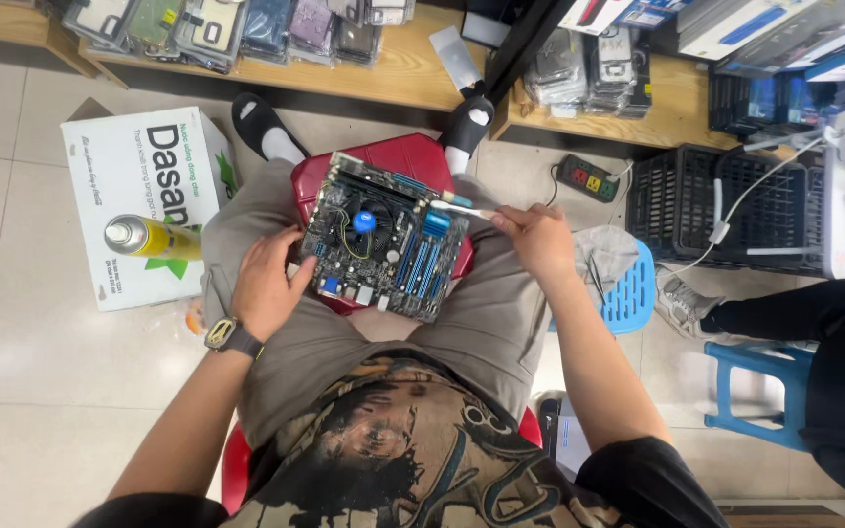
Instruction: The person cleans a computer motherboard resting on their lap using a cotton swab and a spray can. They wipe various components and ports, then spray the board and continue wiping with the swab.
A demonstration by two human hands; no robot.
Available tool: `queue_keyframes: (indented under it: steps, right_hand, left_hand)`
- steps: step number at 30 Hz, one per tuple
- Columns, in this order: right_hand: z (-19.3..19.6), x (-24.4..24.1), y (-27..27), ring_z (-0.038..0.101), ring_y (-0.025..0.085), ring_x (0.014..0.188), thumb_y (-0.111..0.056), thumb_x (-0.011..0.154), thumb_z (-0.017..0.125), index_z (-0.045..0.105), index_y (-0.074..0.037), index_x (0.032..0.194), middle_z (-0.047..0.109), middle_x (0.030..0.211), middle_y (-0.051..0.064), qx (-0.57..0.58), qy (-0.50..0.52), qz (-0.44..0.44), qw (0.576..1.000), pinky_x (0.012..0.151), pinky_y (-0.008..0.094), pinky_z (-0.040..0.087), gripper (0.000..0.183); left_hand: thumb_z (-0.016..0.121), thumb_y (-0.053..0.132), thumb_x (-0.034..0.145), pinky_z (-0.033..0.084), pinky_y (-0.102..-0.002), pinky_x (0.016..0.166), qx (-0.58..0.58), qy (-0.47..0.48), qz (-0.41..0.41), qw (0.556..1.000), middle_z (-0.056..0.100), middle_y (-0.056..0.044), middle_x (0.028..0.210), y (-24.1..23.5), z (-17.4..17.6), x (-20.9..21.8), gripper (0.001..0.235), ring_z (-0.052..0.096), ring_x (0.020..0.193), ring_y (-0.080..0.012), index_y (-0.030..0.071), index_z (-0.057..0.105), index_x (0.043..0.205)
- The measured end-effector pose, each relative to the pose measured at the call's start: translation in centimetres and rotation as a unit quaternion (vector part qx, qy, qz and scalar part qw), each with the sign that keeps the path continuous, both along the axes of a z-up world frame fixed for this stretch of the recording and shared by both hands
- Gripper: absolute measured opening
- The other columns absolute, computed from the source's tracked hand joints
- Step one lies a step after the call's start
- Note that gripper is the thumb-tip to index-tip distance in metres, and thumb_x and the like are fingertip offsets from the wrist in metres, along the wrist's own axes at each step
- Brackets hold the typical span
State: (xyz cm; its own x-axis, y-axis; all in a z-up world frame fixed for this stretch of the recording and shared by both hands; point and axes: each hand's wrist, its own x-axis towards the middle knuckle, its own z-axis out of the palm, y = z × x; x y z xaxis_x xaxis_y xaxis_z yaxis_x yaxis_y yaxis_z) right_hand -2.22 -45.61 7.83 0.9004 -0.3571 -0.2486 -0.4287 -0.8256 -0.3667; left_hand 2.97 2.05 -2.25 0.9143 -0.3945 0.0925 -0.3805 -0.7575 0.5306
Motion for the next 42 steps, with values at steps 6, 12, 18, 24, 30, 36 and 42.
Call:
queue_keyframes:
  steps: [6, 12, 18, 24, 30, 36, 42]
  right_hand:
    - [2.1, -1.9, 0.5, 0.074, 0.051, 0.115, -0.061, 0.113, 0.075, 0.090, -0.024, 0.133, 0.081, 0.109, 0.027, 0.025, -0.007, 0.006, 1.000, 0.101, 0.059, 0.062, 0.045]
    - [-1.9, -4.2, 2.7, 0.078, 0.029, 0.106, -0.055, 0.109, 0.084, 0.091, -0.034, 0.130, 0.083, 0.099, 0.008, 0.022, -0.104, -0.043, 0.993, 0.101, 0.040, 0.061, 0.030]
    - [-2.4, -5.4, 2.6, 0.080, 0.032, 0.111, -0.054, 0.103, 0.091, 0.092, -0.036, 0.124, 0.088, 0.111, 0.004, 0.129, -0.108, -0.088, 0.982, 0.103, 0.043, 0.062, 0.028]
    - [-2.7, -6.7, 2.1, 0.078, 0.027, 0.097, -0.056, 0.106, 0.087, 0.093, -0.036, 0.123, 0.081, 0.093, 0.004, -0.018, -0.132, -0.002, 0.991, 0.090, 0.037, 0.065, 0.027]
    - [-1.2, -5.0, 4.4, 0.080, 0.033, 0.089, -0.054, 0.106, 0.089, 0.095, -0.029, 0.112, 0.083, 0.090, 0.010, -0.055, -0.157, 0.016, 0.986, 0.084, 0.043, 0.066, 0.027]
    - [-3.6, -4.9, 2.6, 0.079, 0.035, 0.095, -0.054, 0.107, 0.087, 0.095, -0.030, 0.115, 0.082, 0.089, 0.010, -0.043, -0.205, 0.038, 0.977, 0.090, 0.042, 0.065, 0.026]
    - [-4.1, -7.9, 1.3, 0.076, 0.033, 0.088, -0.052, 0.104, 0.091, 0.094, -0.038, 0.118, 0.078, 0.083, 0.006, 0.004, -0.195, 0.012, 0.981, 0.082, 0.041, 0.065, 0.020]
  left_hand:
    - [0.073, 0.050, 0.115, 0.046, -0.049, 0.127, 0.007, -0.038, 0.032, 0.999, 0.083, -0.013, 0.119, -0.8, 0.0, 1.4, 0.055, 0.079, 0.120, -0.0319, 0.019, 0.064, 0.160]
    - [0.083, 0.057, 0.105, 0.049, -0.048, 0.126, -0.020, -0.045, 0.024, 0.998, 0.084, -0.015, 0.109, -1.1, 3.0, 1.9, 0.068, 0.081, 0.110, -0.0316, 0.014, 0.069, 0.156]
    - [0.086, 0.056, 0.099, 0.052, -0.049, 0.120, -0.003, -0.081, 0.024, 0.996, 0.084, -0.016, 0.111, -1.7, 0.9, 1.5, 0.072, 0.081, 0.111, -0.0345, 0.014, 0.073, 0.156]
    - [0.084, 0.056, 0.102, 0.050, -0.048, 0.122, 0.001, -0.072, 0.025, 0.997, 0.085, -0.017, 0.113, -1.7, 1.4, 1.4, 0.071, 0.082, 0.110, -0.0335, 0.013, 0.070, 0.157]
    - [0.084, 0.048, 0.107, 0.051, -0.049, 0.122, -0.031, -0.075, 0.020, 0.997, 0.085, -0.021, 0.113, -2.1, 1.4, 1.3, 0.064, 0.082, 0.111, -0.0362, 0.008, 0.070, 0.155]
    - [0.084, 0.053, 0.103, 0.051, -0.056, 0.113, -0.013, -0.063, 0.032, 0.997, 0.084, -0.020, 0.116, -2.7, 0.2, 1.2, 0.068, 0.080, 0.110, -0.0419, 0.013, 0.070, 0.156]
    - [0.084, 0.058, 0.102, 0.050, -0.048, 0.120, 0.000, -0.052, 0.035, 0.998, 0.085, -0.021, 0.111, -2.7, 1.3, 1.0, 0.072, 0.083, 0.112, -0.0369, 0.016, 0.069, 0.158]
